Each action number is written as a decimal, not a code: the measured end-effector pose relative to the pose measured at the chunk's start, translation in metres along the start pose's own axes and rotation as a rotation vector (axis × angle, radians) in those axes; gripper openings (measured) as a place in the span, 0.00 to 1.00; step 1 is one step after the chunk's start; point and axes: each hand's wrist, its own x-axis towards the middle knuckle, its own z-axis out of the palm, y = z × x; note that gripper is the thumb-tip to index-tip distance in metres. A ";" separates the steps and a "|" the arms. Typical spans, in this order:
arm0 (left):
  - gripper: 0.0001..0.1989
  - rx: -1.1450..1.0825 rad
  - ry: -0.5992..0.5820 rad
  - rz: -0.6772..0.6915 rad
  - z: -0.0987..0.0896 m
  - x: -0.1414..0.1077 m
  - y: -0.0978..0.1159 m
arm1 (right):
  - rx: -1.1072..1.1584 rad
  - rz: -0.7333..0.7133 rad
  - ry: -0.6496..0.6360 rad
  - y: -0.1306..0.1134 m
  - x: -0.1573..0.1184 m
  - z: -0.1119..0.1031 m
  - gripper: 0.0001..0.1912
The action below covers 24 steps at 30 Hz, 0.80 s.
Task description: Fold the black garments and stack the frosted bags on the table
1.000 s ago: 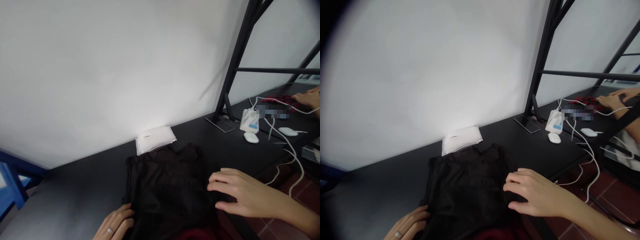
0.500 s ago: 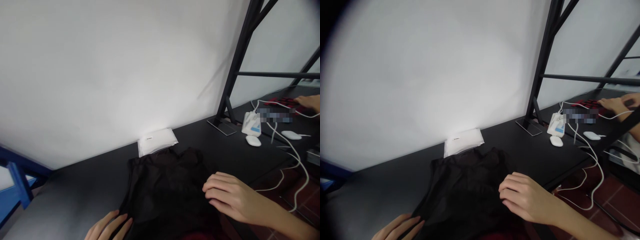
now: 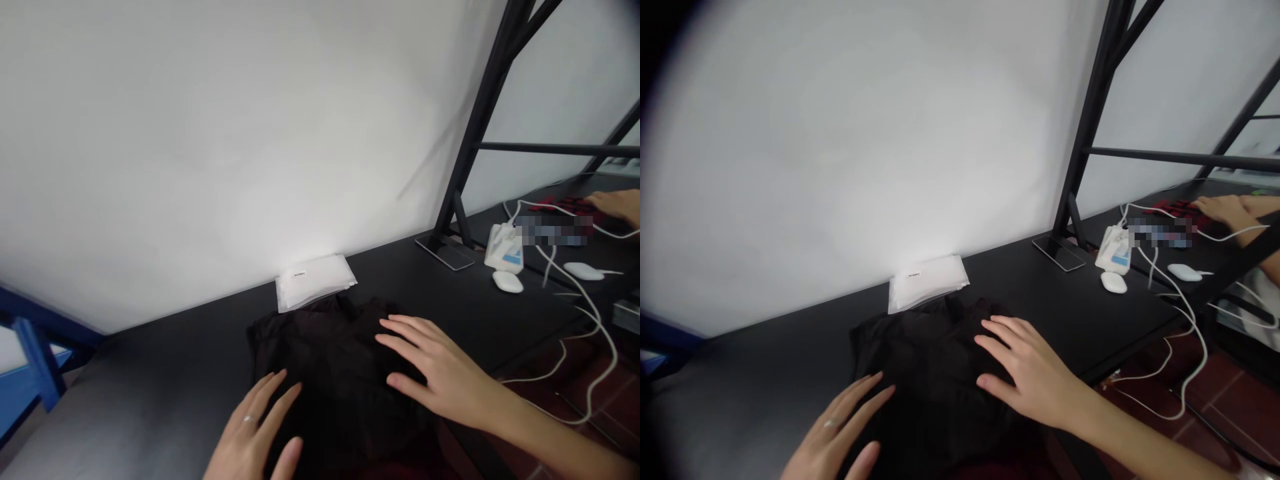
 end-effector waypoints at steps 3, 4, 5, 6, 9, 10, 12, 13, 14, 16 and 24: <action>0.39 0.096 -0.044 -0.032 0.025 0.017 0.022 | 0.009 0.052 -0.266 -0.002 0.004 0.012 0.45; 0.44 0.119 -0.061 -0.037 0.033 0.018 0.027 | 0.025 0.084 -0.351 -0.002 0.003 0.015 0.51; 0.48 0.131 -0.080 -0.040 0.039 0.016 0.030 | 0.041 0.118 -0.420 0.000 0.002 0.016 0.55; 0.51 0.134 -0.097 -0.041 0.043 0.013 0.031 | 0.054 0.146 -0.468 0.003 0.000 0.015 0.58; 0.53 0.143 -0.106 -0.044 0.044 0.002 0.026 | 0.084 0.149 -0.525 0.012 -0.005 0.007 0.62; 0.52 0.156 -0.099 -0.040 0.041 0.000 0.024 | 0.096 0.139 -0.515 0.014 -0.005 0.003 0.59; 0.49 0.193 -0.085 -0.025 0.035 -0.002 0.021 | 0.120 0.148 -0.410 0.017 0.003 -0.005 0.43; 0.48 0.205 -0.080 -0.018 0.032 -0.001 0.021 | 0.130 0.159 -0.315 0.017 0.011 -0.007 0.33; 0.47 0.204 -0.078 -0.015 0.030 -0.001 0.020 | 0.139 0.165 -0.209 0.015 0.021 -0.009 0.26; 0.43 0.174 -0.081 -0.022 0.028 0.000 0.020 | 0.166 0.137 -0.058 0.011 0.048 -0.007 0.17; 0.35 0.147 -0.106 -0.110 0.036 -0.004 0.021 | 0.276 -0.001 -0.350 -0.003 0.155 0.037 0.06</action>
